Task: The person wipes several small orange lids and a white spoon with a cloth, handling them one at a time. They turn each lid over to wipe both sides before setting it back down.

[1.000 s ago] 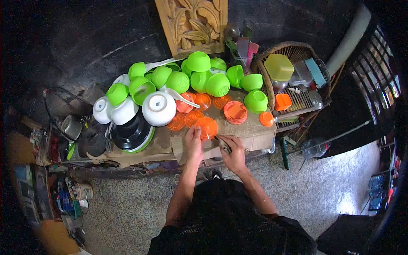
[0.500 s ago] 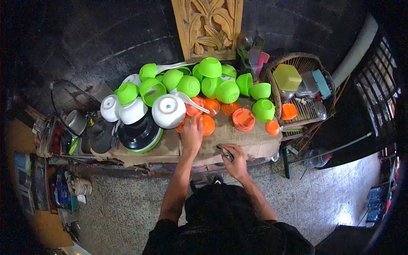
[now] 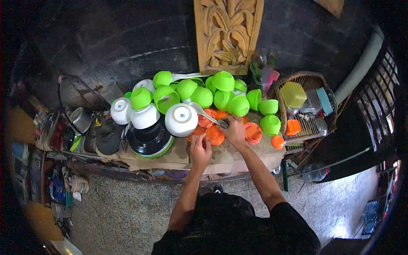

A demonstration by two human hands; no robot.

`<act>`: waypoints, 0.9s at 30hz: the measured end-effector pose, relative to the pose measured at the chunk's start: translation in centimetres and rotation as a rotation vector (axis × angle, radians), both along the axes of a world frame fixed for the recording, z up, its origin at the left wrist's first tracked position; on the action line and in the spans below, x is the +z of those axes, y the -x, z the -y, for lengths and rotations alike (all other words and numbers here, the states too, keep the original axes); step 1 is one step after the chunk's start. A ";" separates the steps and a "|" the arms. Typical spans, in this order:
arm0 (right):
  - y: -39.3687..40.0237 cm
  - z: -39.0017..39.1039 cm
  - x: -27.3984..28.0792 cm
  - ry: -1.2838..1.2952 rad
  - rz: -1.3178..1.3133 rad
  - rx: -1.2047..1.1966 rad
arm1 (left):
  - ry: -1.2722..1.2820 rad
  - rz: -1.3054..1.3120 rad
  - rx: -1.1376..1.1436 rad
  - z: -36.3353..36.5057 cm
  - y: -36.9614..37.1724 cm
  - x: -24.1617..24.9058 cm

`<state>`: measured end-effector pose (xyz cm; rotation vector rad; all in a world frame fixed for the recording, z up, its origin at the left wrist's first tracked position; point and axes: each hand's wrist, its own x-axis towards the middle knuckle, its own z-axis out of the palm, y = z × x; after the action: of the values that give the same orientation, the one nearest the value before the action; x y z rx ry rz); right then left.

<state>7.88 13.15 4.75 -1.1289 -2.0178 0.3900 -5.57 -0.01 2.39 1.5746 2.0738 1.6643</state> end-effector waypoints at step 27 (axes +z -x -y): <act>-2.5 19.7 -0.4 0.985 -0.771 -0.190 | 0.244 1.099 -0.750 0.9 -1.9 1.5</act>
<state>10.34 -6.57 4.32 -1.3904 -0.9824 1.5478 -3.70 -0.94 3.93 0.8174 0.9112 1.3747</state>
